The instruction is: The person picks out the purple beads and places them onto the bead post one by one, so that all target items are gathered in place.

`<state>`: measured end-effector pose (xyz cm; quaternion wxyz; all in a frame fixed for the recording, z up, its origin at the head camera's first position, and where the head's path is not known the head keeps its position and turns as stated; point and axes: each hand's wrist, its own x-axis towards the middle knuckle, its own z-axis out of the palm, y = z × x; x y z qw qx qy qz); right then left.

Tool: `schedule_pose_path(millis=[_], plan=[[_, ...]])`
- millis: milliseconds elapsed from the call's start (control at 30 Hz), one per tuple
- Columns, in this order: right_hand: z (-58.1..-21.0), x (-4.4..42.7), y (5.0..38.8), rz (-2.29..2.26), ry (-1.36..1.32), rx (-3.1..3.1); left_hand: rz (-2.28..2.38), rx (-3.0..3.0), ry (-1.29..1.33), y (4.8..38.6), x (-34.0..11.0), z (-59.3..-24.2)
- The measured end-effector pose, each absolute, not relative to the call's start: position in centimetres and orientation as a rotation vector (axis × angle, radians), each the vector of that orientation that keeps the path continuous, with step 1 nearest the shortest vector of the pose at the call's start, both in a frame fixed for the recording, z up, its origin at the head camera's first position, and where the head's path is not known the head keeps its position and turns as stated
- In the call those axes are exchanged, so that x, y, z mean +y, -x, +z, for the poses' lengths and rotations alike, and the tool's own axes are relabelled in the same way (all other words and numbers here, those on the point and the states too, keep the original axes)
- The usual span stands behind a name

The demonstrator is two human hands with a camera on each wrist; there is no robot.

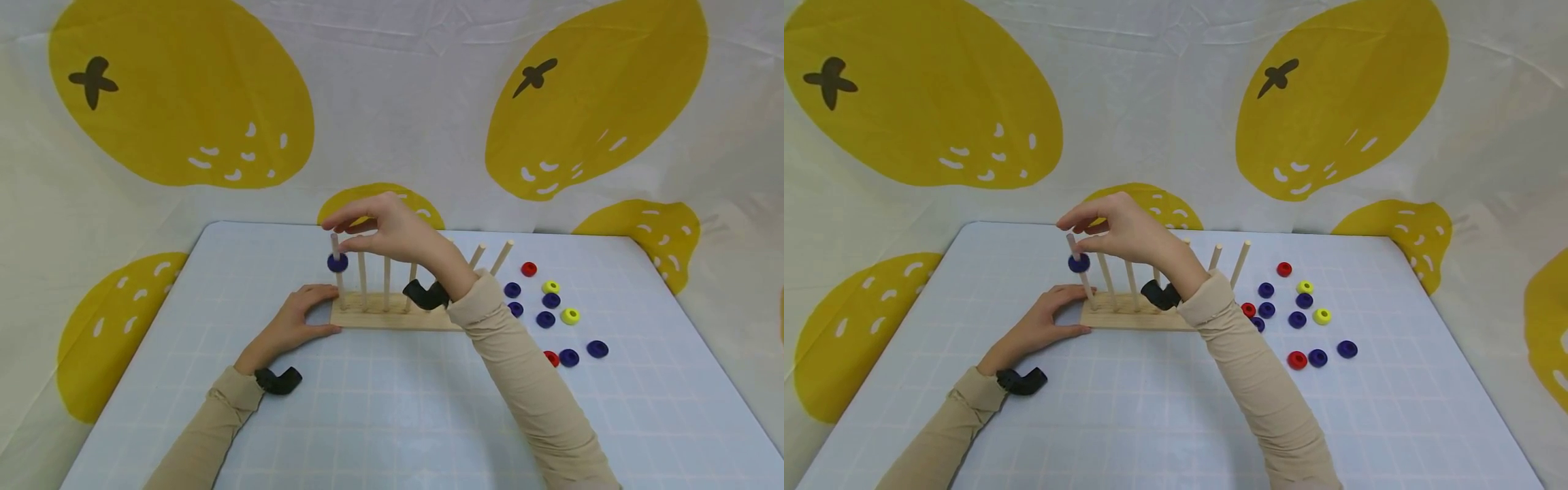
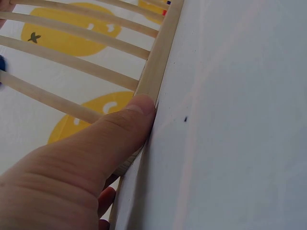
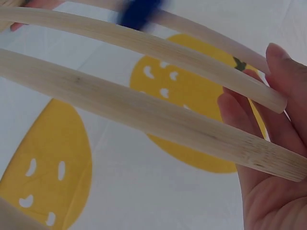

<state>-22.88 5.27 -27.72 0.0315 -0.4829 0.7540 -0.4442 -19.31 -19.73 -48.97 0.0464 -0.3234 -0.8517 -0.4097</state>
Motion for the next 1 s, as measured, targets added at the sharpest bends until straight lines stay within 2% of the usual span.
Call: schedule_pose_path(millis=[400,1000], plan=[[-27.7,5.5,22.9,-1.499,1.465,2.27,-1.27,-2.62,0.968,19.3,-19.6,-49.0],[-25.4,7.2,21.6,-1.73,1.449,2.261,-1.291,-2.611,0.97,19.3,-19.6,-48.8]])
